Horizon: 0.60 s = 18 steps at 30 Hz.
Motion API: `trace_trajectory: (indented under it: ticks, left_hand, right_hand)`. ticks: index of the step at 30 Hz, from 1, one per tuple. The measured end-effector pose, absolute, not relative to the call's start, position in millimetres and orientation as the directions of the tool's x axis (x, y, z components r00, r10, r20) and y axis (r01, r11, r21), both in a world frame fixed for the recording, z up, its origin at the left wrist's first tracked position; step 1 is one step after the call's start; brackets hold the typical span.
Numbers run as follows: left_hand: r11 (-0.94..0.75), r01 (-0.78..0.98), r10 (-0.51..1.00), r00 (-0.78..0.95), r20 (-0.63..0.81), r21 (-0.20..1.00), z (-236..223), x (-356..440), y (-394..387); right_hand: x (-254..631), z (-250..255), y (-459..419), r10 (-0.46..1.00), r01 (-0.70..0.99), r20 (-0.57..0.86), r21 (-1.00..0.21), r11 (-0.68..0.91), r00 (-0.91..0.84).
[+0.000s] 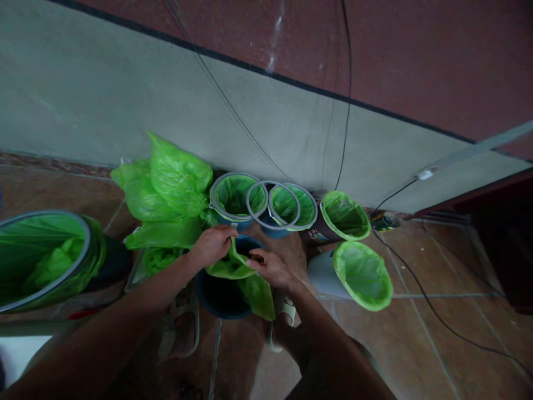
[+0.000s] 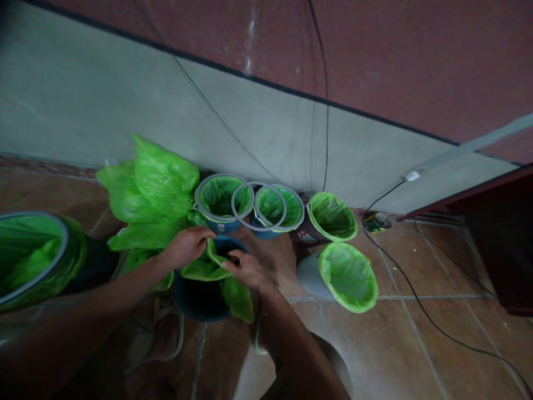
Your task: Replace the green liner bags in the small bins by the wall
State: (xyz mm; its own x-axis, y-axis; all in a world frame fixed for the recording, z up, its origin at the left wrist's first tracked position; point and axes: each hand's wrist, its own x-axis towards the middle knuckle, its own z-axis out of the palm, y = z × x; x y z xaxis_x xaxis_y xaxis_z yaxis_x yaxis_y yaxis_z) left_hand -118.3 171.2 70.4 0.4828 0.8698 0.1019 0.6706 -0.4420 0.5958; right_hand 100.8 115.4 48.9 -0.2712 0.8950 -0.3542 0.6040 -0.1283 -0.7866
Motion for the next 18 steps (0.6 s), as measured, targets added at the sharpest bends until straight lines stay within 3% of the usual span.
trace_trajectory:
  ticks: [6,12,18]
  left_hand:
    - [-0.262,0.824,0.957,0.289,0.025,0.502,77,-109,167]
    - [-0.285,0.852,0.950,0.311,0.013,0.439,72,-97,156]
    - [-0.352,0.820,0.925,0.379,0.034,0.451,64,-90,152]
  right_hand:
    - [84,58,105,0.831,0.667,-0.422,-0.740,-0.086,-0.361]
    - [70,61,102,0.886,0.778,-0.416,-0.619,-0.111,-0.205]
    - [61,59,107,0.898,0.921,-0.440,-0.356,-0.161,-0.014]
